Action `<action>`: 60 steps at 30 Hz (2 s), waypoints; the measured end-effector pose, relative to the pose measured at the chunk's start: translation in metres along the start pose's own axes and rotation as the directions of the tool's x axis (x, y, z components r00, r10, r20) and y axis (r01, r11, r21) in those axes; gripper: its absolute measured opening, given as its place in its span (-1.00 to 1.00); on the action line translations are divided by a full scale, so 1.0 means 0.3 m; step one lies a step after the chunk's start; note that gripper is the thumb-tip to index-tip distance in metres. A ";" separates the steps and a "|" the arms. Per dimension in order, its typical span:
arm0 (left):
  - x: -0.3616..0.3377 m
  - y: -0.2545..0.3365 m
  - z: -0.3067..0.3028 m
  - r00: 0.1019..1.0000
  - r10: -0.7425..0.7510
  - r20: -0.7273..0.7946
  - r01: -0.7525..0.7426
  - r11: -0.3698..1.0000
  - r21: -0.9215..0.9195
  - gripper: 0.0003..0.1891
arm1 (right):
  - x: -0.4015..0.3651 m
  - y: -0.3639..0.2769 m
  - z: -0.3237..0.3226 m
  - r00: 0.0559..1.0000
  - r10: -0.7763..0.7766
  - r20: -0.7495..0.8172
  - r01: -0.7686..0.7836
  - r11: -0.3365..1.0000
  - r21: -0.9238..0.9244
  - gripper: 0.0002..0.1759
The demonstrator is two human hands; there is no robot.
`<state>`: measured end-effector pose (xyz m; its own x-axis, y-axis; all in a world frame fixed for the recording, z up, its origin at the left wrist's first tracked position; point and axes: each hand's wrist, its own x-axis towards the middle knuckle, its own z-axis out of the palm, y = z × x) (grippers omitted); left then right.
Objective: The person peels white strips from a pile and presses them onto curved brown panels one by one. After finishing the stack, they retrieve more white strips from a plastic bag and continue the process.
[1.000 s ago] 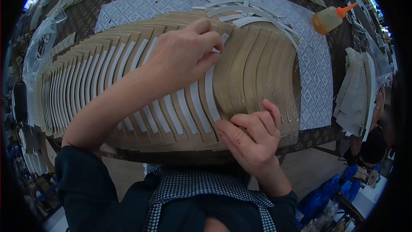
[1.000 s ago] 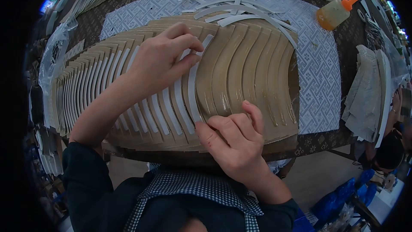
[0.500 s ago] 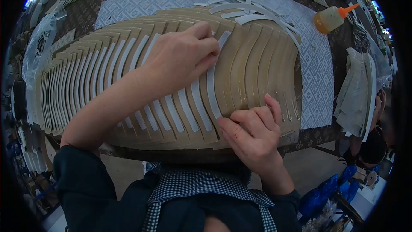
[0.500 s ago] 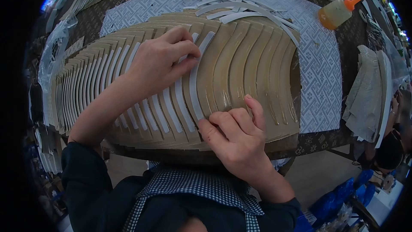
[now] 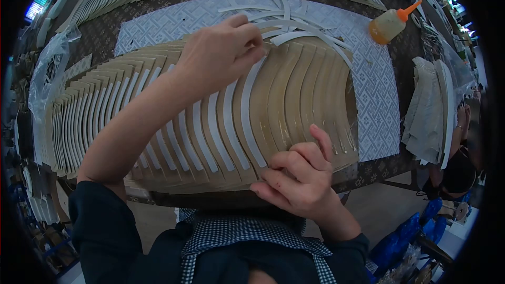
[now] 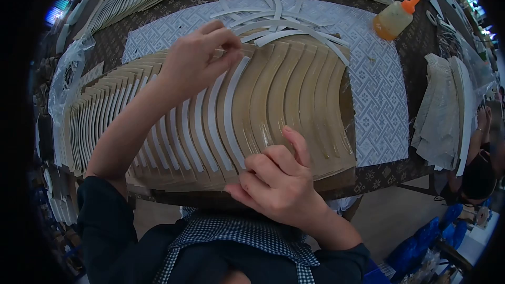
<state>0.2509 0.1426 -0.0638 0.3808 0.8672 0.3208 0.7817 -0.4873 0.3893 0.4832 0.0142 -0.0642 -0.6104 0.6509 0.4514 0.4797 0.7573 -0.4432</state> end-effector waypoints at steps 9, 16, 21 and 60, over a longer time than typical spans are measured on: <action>0.170 0.020 0.095 0.997 0.026 0.073 -0.037 0.988 0.153 -0.76 | -0.044 0.022 -0.040 0.987 0.099 -0.125 -0.098 0.995 0.011 -0.76; 0.242 0.023 0.044 0.999 0.031 -0.021 -0.025 0.972 0.233 -0.81 | -0.071 0.036 -0.034 0.976 0.127 -0.177 -0.119 0.991 0.054 -0.82; 0.223 0.027 -0.061 0.994 -0.112 -0.017 0.112 0.994 -0.002 -0.81 | -0.080 0.042 -0.059 0.961 0.159 -0.224 -0.151 0.987 0.052 -0.76; -0.013 0.076 -0.033 0.906 -0.279 0.317 0.388 0.256 -0.885 -0.81 | 0.018 0.005 0.051 0.949 0.152 -0.275 -0.061 0.948 0.313 -0.66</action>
<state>0.2622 0.1272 -0.0477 0.2839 0.9545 -0.0915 -0.0889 0.1213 0.9886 0.4710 0.0179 -0.0745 -0.3334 0.7477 0.5742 0.2943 0.6612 -0.6901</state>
